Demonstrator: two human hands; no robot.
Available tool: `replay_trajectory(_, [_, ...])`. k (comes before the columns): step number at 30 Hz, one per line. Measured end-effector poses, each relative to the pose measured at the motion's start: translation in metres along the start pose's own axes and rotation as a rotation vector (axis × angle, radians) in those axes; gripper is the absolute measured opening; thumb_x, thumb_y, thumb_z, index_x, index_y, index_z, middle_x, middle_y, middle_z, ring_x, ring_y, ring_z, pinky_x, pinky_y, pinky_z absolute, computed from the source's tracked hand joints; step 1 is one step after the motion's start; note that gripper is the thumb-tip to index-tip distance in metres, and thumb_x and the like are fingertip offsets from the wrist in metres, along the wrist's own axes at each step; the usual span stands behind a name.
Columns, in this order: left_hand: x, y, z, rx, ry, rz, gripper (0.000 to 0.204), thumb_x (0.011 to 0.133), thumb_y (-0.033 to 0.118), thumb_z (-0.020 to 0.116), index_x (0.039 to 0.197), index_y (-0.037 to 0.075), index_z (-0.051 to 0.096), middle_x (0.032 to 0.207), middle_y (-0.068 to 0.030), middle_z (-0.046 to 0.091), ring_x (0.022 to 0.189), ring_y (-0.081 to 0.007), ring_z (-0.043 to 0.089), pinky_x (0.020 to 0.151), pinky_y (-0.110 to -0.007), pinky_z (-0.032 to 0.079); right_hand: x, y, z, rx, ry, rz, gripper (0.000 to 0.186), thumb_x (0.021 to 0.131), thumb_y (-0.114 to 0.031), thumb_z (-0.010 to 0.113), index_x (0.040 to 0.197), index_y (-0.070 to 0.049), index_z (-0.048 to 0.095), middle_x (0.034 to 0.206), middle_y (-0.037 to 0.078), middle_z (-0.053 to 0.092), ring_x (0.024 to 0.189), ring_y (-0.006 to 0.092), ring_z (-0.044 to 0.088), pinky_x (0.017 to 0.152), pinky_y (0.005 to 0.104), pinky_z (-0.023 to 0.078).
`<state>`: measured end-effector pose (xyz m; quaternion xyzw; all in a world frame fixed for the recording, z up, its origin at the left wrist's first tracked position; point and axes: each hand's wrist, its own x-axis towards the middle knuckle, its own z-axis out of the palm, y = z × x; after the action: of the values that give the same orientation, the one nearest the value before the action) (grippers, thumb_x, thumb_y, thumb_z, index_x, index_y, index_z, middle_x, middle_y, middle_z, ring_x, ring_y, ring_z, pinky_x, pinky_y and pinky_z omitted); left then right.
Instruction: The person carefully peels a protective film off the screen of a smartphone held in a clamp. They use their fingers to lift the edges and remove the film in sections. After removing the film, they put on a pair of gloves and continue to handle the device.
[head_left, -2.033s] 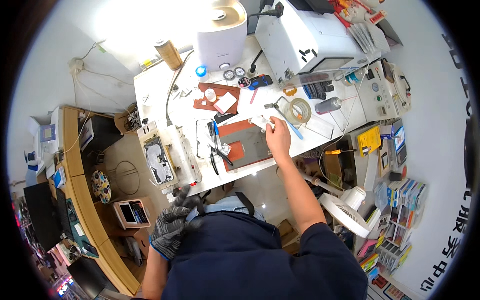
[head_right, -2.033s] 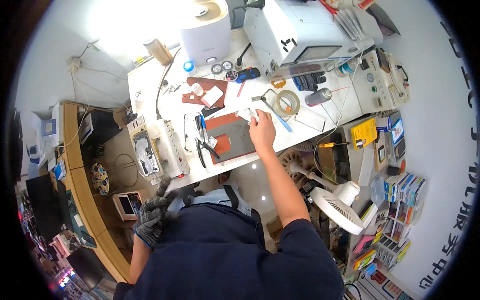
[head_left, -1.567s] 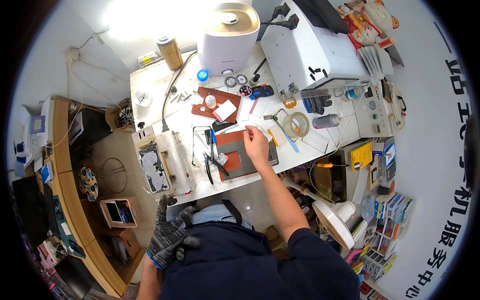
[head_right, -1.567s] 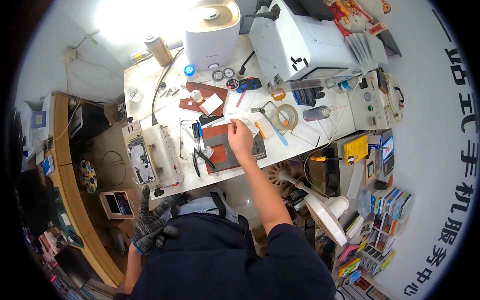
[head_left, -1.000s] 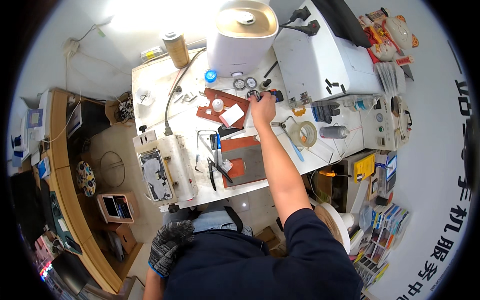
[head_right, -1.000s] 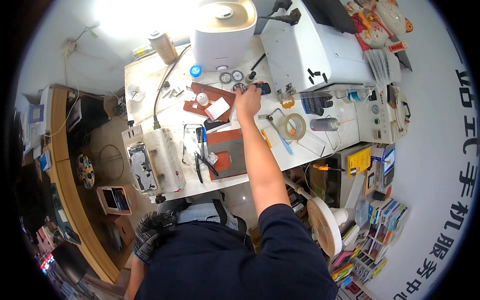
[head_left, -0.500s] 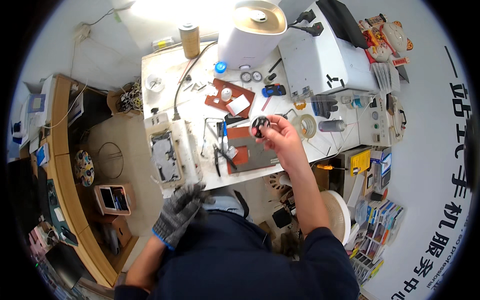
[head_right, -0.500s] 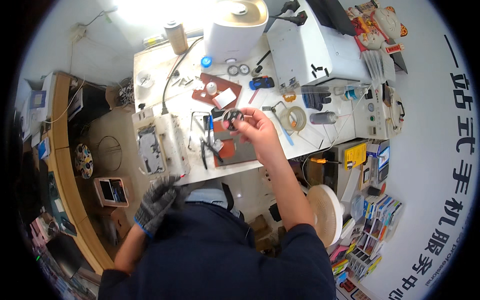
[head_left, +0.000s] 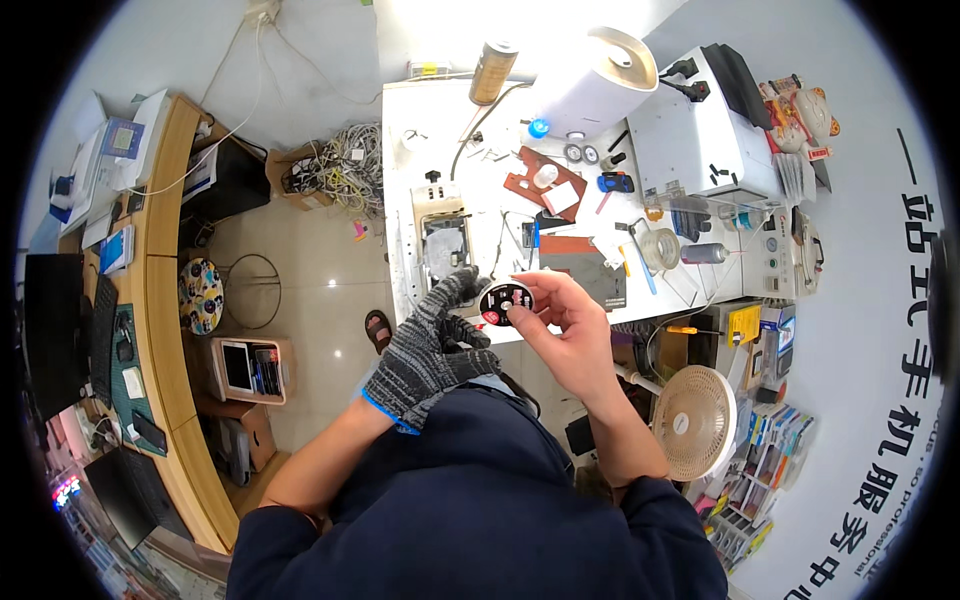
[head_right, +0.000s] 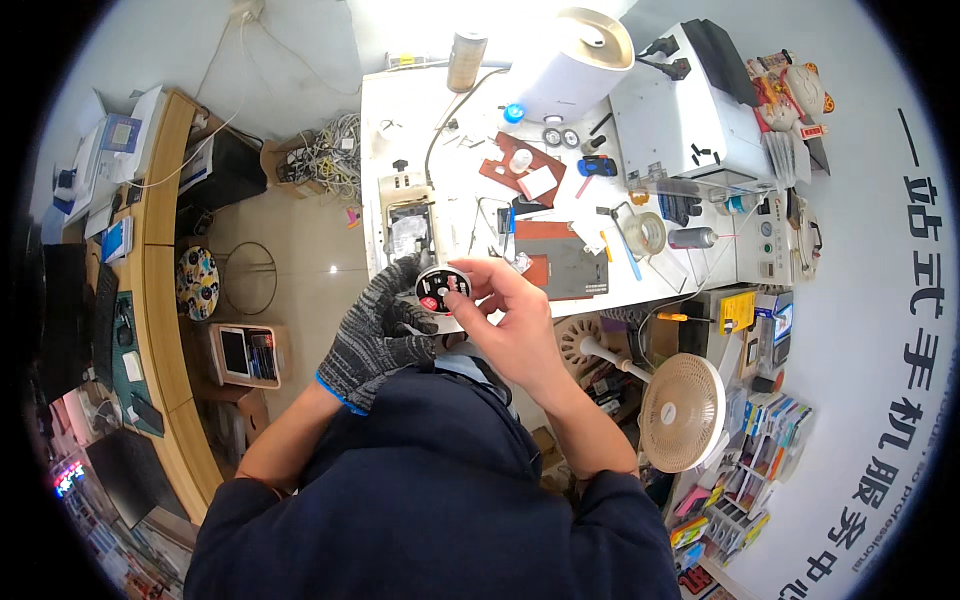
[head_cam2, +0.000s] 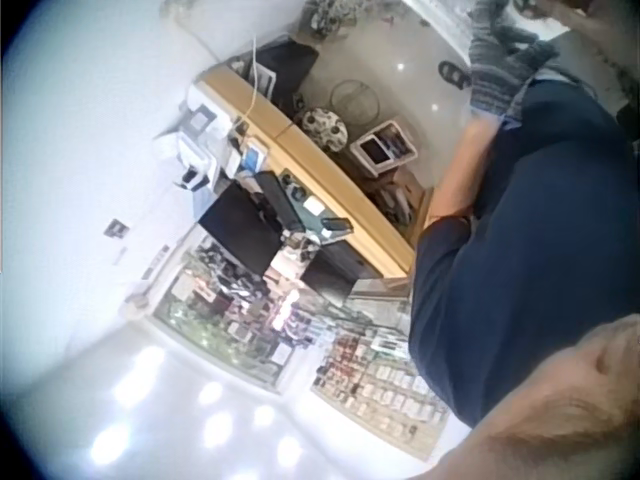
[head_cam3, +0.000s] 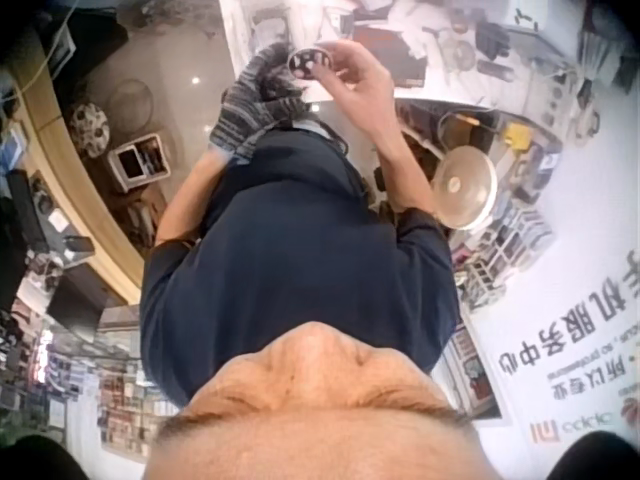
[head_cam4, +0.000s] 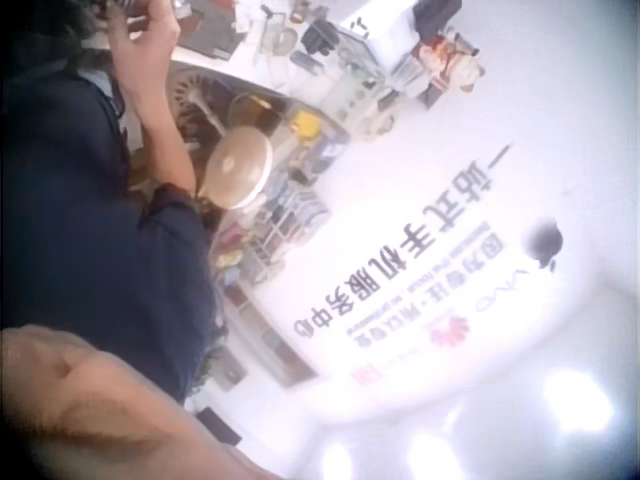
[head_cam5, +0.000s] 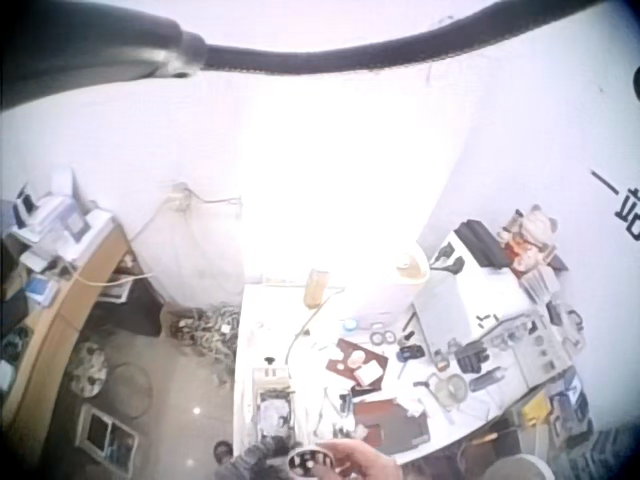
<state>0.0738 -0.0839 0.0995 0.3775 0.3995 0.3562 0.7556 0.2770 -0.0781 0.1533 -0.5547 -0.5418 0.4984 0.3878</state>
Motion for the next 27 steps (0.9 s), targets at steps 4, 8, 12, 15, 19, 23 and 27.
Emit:
replay_trajectory(4, [-0.01, -0.007, -0.015, 0.208, 0.022, 0.052, 0.058, 0.086, 0.012, 0.084, 0.138, 0.004, 0.059, 0.107, -0.0029, 0.072, 0.089, -0.0098, 0.064, 0.08, -0.029, 0.057, -0.007, -0.003, 0.02, -0.026, 0.001, -0.004, 0.032, 0.091, -0.003, 0.074, 0.122, -0.003, 0.069, 0.096, 0.003, 0.072, 0.083, 0.0075, 0.066, 0.068, 0.0234, 0.053])
replay_trajectory(8, [-0.012, 0.016, -0.017, 0.873, 0.002, 0.018, 0.021, 0.094, 0.01, 0.072, 0.114, 0.002, 0.073, 0.094, -0.0113, 0.076, 0.081, -0.0187, 0.072, 0.075, -0.033, 0.057, -0.013, -0.002, 0.028, -0.136, -0.018, -0.022, 0.032, 0.091, -0.001, 0.073, 0.123, -0.001, 0.067, 0.099, 0.002, 0.072, 0.086, 0.0061, 0.066, 0.07, 0.0217, 0.051])
replay_trajectory(12, [-0.019, 0.0, -0.028, 0.898, -0.018, 0.221, 0.021, 0.095, 0.012, 0.069, 0.114, 0.003, 0.073, 0.097, -0.0146, 0.076, 0.083, -0.0296, 0.072, 0.075, -0.036, 0.057, -0.018, 0.001, 0.033, -0.324, 0.016, -0.067, 0.032, 0.091, -0.002, 0.073, 0.123, -0.001, 0.067, 0.101, 0.003, 0.071, 0.087, 0.0066, 0.065, 0.07, 0.0223, 0.052])
replay_trajectory(15, [-0.025, -0.004, -0.036, 0.727, -0.084, 0.26, 0.021, 0.095, 0.009, 0.068, 0.115, 0.004, 0.074, 0.1, -0.0149, 0.075, 0.089, -0.0289, 0.073, 0.078, -0.035, 0.057, -0.023, 0.008, 0.036, -0.142, 0.007, 0.053, 0.033, 0.094, -0.002, 0.07, 0.127, 0.0, 0.064, 0.104, 0.003, 0.07, 0.09, 0.0074, 0.065, 0.074, 0.0226, 0.051])
replay_trajectory(19, [-0.032, -0.013, -0.044, 0.184, 0.018, -0.092, 0.02, 0.104, 0.01, 0.058, 0.116, 0.003, 0.073, 0.105, -0.0096, 0.074, 0.096, -0.0169, 0.07, 0.082, -0.032, 0.056, -0.027, 0.023, 0.039, 0.369, 0.003, 0.217, 0.034, 0.099, -0.005, 0.065, 0.132, 0.002, 0.059, 0.105, 0.003, 0.068, 0.09, 0.007, 0.063, 0.078, 0.0222, 0.051])
replay_trajectory(23, [-0.029, -0.035, -0.05, 0.041, 0.07, -0.086, 0.02, 0.106, 0.014, 0.057, 0.117, 0.002, 0.069, 0.104, -0.0033, 0.072, 0.09, -0.0111, 0.065, 0.081, -0.028, 0.055, -0.029, 0.029, 0.045, 0.444, 0.021, 0.262, 0.037, 0.1, -0.009, 0.065, 0.135, 0.001, 0.058, 0.104, 0.004, 0.067, 0.084, 0.0061, 0.065, 0.067, 0.0205, 0.051])
replay_trajectory(27, [-0.022, -0.034, -0.041, -0.081, 0.195, 0.037, 0.022, 0.108, 0.013, 0.054, 0.123, 0.002, 0.065, 0.117, -0.005, 0.069, 0.101, -0.0125, 0.064, 0.09, -0.028, 0.052, -0.026, 0.03, 0.046, 0.428, -0.068, 0.365, 0.042, 0.101, -0.01, 0.064, 0.14, 0.001, 0.055, 0.103, 0.004, 0.067, 0.085, 0.0084, 0.067, 0.067, 0.0215, 0.052])
